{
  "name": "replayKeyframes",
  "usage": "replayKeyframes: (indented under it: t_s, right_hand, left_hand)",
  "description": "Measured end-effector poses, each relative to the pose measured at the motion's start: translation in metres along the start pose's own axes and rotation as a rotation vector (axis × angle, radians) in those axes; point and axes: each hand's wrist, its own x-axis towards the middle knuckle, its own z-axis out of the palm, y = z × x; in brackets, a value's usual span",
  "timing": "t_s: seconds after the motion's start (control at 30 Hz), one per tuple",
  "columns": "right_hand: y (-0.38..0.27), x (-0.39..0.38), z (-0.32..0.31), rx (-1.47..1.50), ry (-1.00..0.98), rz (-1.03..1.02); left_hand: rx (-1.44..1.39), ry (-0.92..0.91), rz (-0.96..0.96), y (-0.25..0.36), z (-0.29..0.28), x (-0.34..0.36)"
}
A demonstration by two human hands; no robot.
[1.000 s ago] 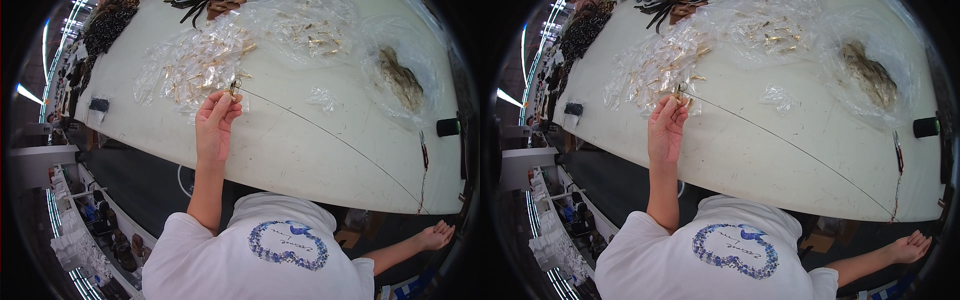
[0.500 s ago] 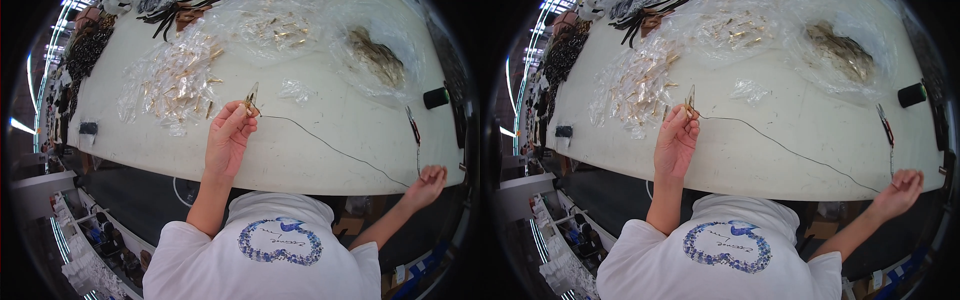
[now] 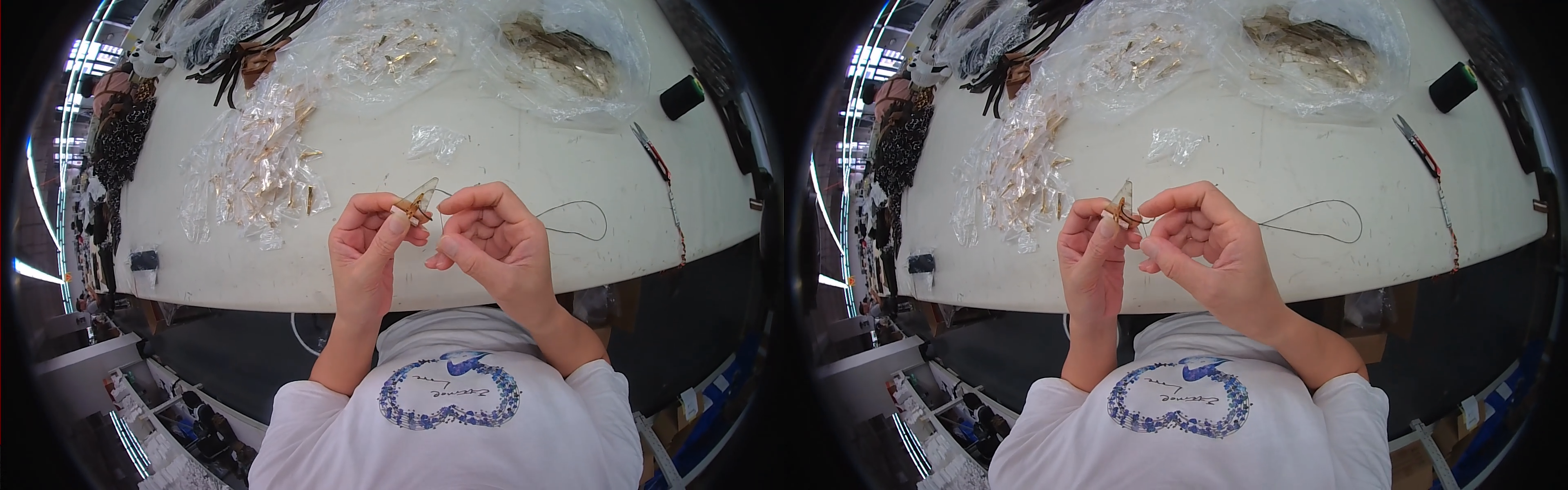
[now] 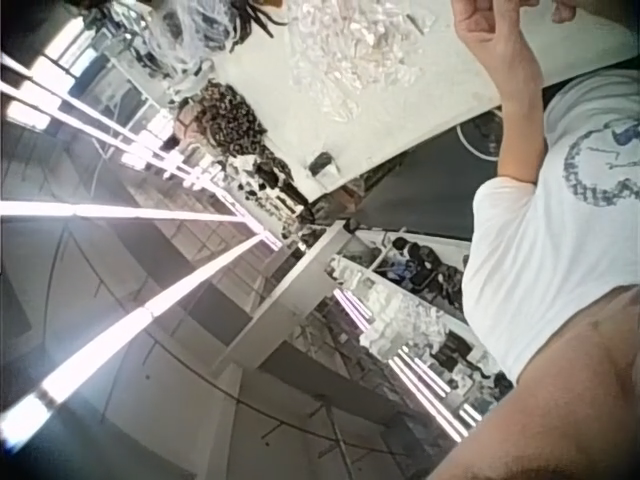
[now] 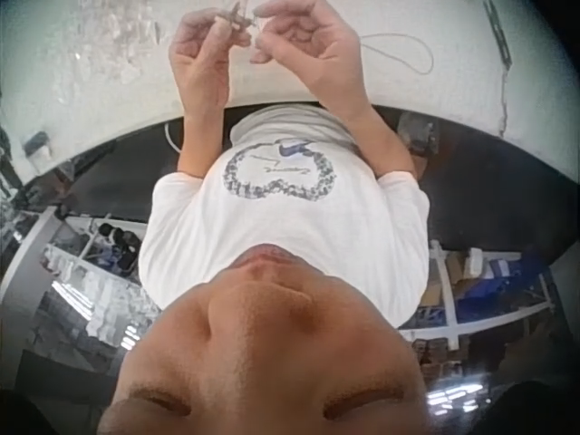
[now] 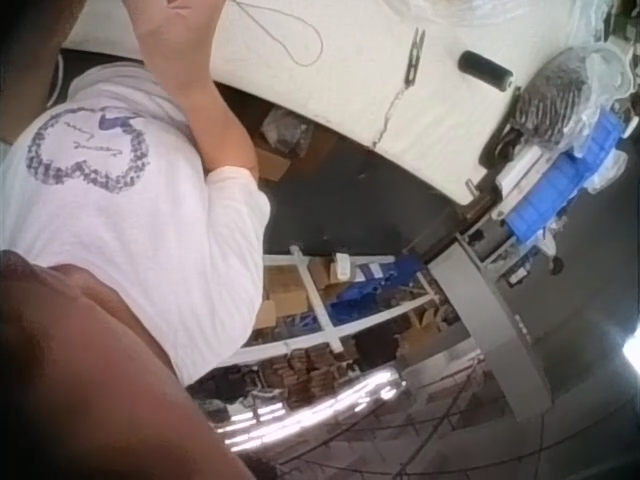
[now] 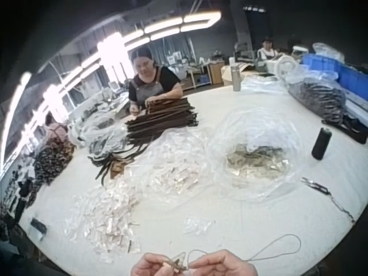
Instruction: Assembling small leather and metal accessory parts using a needle and thread.
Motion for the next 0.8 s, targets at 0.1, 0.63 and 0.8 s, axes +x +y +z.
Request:
replayKeyframes:
  t_s: [0.1,0.63,0.8]
  right_hand:
    - [-0.002,-0.002,0.003,0.126,-0.025,0.065]
    - [0.009,0.003,0.002,0.203,-0.006,0.138]
    - [0.006,0.003,-0.001,0.307,0.002,0.243]
  left_hand:
    - [-0.017,-0.001,-0.009,-0.002,0.0,0.0]
    - [-0.037,-0.012,-0.044,-0.01,-0.003,-0.003]
    - [0.149,0.006,0.117,-0.012,0.001,-0.004]
